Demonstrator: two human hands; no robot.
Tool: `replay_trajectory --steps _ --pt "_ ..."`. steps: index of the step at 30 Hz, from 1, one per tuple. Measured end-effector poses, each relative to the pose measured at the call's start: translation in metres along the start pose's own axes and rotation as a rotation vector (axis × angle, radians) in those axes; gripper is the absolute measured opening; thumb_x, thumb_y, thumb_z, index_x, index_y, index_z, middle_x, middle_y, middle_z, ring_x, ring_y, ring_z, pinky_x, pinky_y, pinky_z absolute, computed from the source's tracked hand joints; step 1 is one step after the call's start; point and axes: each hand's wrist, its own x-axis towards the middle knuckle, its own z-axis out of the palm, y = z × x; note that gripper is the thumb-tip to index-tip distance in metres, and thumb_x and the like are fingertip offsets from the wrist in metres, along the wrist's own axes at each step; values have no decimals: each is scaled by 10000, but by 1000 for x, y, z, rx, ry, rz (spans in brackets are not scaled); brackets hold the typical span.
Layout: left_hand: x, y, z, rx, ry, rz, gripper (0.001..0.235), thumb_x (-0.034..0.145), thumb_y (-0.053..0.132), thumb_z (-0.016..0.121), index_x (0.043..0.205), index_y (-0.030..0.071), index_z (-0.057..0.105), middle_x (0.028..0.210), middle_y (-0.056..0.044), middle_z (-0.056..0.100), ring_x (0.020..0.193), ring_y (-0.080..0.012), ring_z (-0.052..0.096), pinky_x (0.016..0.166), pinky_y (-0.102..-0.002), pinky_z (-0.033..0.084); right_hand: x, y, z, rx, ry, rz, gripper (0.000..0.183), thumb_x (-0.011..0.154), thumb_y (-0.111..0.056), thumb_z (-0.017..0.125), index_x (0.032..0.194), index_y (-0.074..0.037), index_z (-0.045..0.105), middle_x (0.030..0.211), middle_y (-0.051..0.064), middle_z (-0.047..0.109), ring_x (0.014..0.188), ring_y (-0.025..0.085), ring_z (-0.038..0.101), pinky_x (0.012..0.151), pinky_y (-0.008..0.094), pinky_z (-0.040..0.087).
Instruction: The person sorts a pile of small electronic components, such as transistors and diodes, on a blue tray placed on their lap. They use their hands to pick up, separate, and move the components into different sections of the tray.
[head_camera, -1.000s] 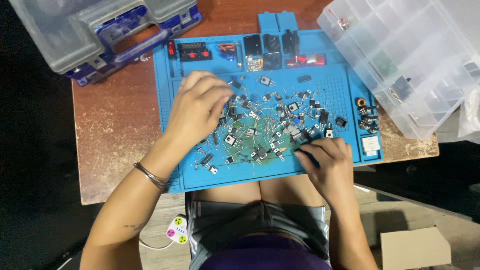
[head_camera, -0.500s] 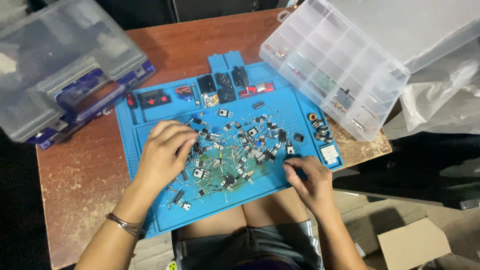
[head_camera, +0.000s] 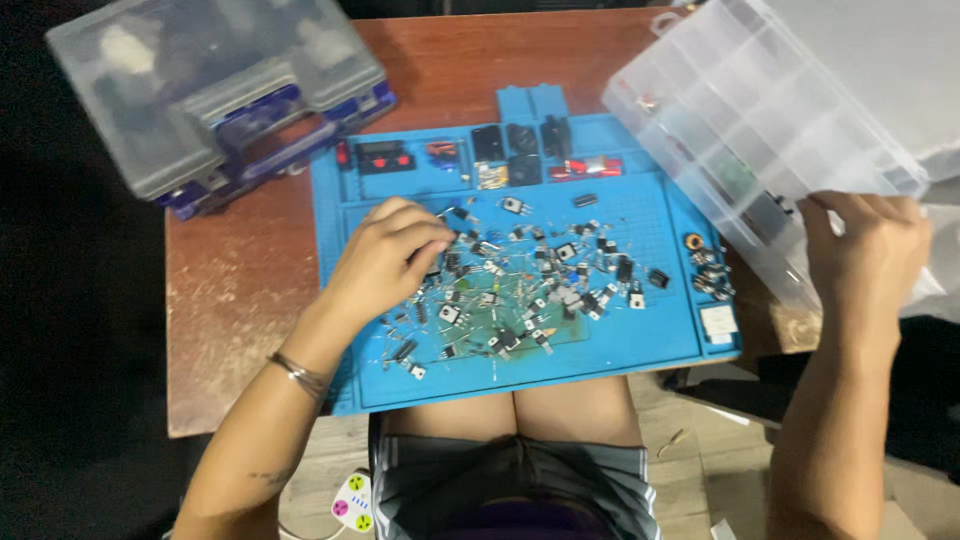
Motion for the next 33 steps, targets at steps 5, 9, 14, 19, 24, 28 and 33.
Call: replay_trajectory --steps 5,9,14,19,24,28,33 --pt "-2 -7 -10 -47 -89 64 100 850 162 636 921 97 661 940 -29 633 922 -246 541 802 -396 431 -6 -35 -15 180 77 30 52 1027 -5 820 1051 -2 774 986 138 712 945 316 629 896 370 467" --pt "-5 -10 -12 -48 -282 116 265 674 250 798 886 150 673 1040 12 588 1067 -263 469 812 -431 374 8 -109 -52 548 9 71 42 999 66 720 1017 39 693 990 174 678 926 324 586 933 399 385" --pt "0 6 -27 -12 -371 -11 225 640 170 792 843 147 696 1044 -23 586 1117 -276 427 834 -455 349 30 -199 -74 792 -55 -25 113 853 -14 718 951 -60 687 943 81 677 893 272 575 857 380 430" --pt "-2 -1 -25 42 -321 -76 149 678 147 759 811 170 697 940 -19 611 1087 -251 466 903 -429 365 38 -251 -79 869 -74 -137 64 814 -113 689 877 -115 699 919 24 684 865 252 566 774 345 421" --pt "-3 -6 -20 74 -279 -58 69 734 150 721 784 173 679 880 -3 605 1042 -236 502 863 -405 398 34 -290 -71 824 -105 -270 115 804 -189 677 880 -102 680 940 22 645 913 250 537 722 345 407" --pt "-4 -8 -23 89 -253 -61 32 766 127 692 776 154 678 864 -14 616 1021 -237 521 856 -405 404 35 -300 -70 810 -72 -249 110 805 -165 682 866 -74 676 951 34 630 927 246 524 725 343 404" --pt "-3 -4 -26 82 -223 -64 21 793 119 662 799 133 677 873 -25 629 1000 -240 534 840 -406 416 36 -303 -70 810 -60 -237 72 760 -119 707 787 -85 649 906 1 617 926 217 526 709 321 390"
